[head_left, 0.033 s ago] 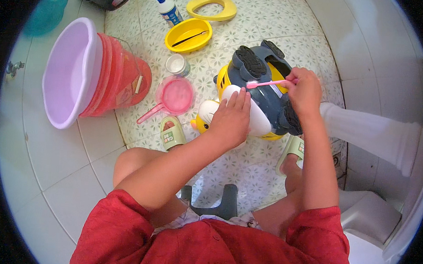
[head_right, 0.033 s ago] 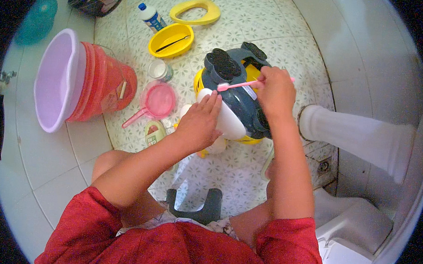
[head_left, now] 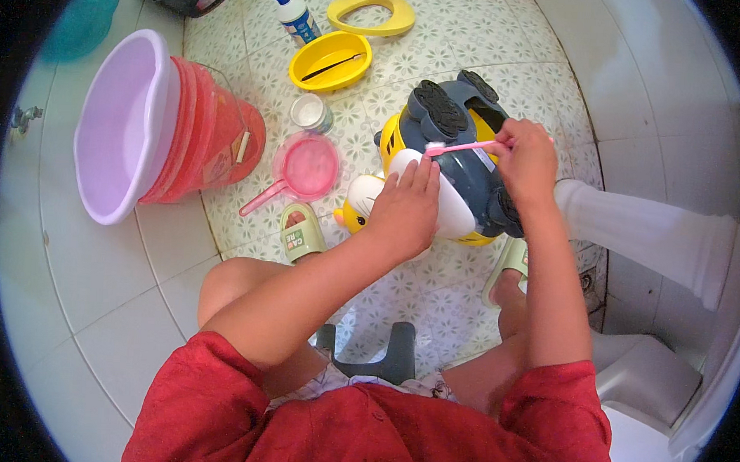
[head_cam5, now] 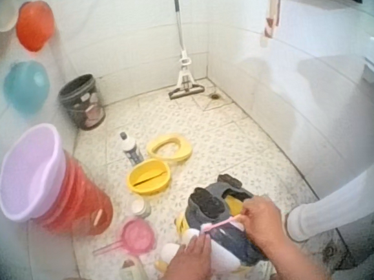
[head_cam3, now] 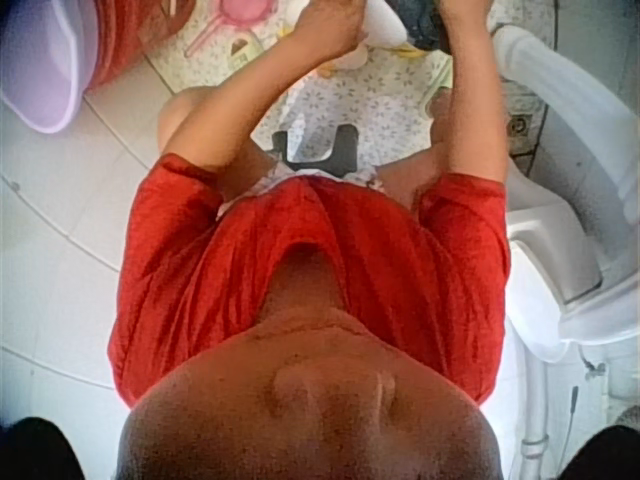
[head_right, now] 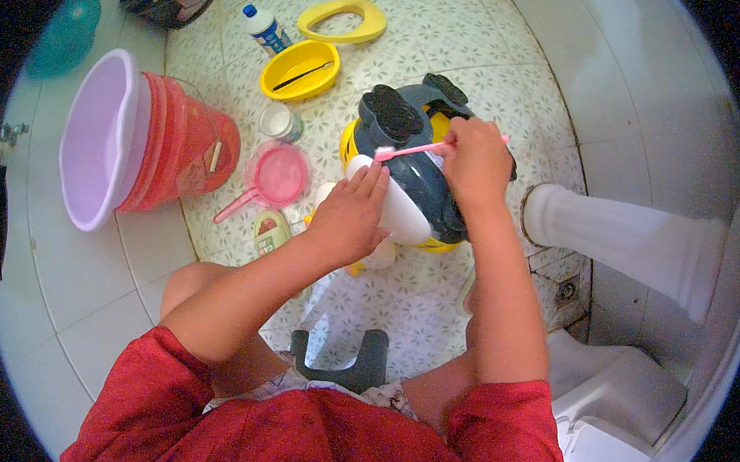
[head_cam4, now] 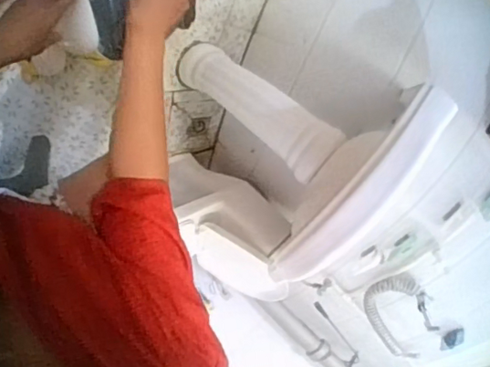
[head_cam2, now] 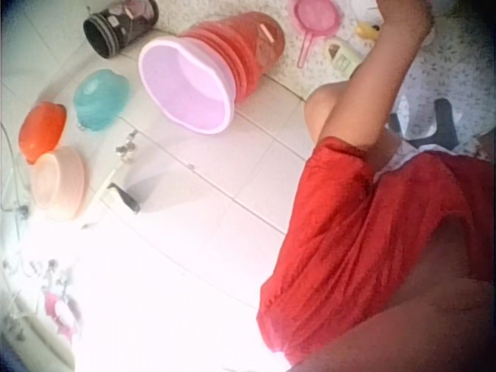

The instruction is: The person cleans a plastic potty chair by scrubbing its bottom base with a toothbrush, turning it over, and scrubbing the top and side surfaces.

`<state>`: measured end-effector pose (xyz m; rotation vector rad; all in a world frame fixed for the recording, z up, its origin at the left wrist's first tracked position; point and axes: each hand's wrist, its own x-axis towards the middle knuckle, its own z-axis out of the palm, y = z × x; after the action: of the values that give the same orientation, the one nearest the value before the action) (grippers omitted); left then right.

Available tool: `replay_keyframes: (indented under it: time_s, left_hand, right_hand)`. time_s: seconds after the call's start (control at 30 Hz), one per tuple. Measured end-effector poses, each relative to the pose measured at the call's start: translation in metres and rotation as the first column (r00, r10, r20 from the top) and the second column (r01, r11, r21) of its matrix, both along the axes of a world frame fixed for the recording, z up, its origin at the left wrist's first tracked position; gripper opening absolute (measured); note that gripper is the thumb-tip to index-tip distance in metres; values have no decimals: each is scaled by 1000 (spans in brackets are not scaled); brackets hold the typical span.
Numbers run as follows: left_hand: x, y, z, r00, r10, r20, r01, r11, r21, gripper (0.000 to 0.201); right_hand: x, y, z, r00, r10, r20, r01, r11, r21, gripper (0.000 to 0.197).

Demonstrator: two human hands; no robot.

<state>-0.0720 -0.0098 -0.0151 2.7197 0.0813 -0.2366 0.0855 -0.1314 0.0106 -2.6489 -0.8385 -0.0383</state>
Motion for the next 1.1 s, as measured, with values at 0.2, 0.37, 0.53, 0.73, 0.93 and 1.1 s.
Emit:
replay_keyframes:
  time_s: [0.2,0.37,0.53,0.73,0.93,1.1]
  left_hand:
    - [2,-1,-4,1000,22,-9,-21,997,70,83]
    - [3,-4,-4,999,13,29,-14,1000,18,80]
    - [6,-10,-4,1000,-4,-4,4,1000,22,79]
    - [4,-9,-6,1000,-22,4,22,998,63,78]
    - [7,-11,2,1000,-4,-31,6,996,84,76]
    - [6,-6,-5,996,92,9,-92,991,100,77]
  right_hand:
    - [2,-11,6,999,-37,-9,36,999,-29,19]
    - [-4,-11,1,996,-52,78,58,996,-68,19]
    - [-7,-6,-1,995,-28,95,34,997,-63,18]
    - [13,-19,9,998,-27,55,29,999,-26,18]
    - [-1,-6,1,999,40,0,-40,996,-81,19]
    - [7,-12,2,999,-1,-52,-1,999,-39,24]
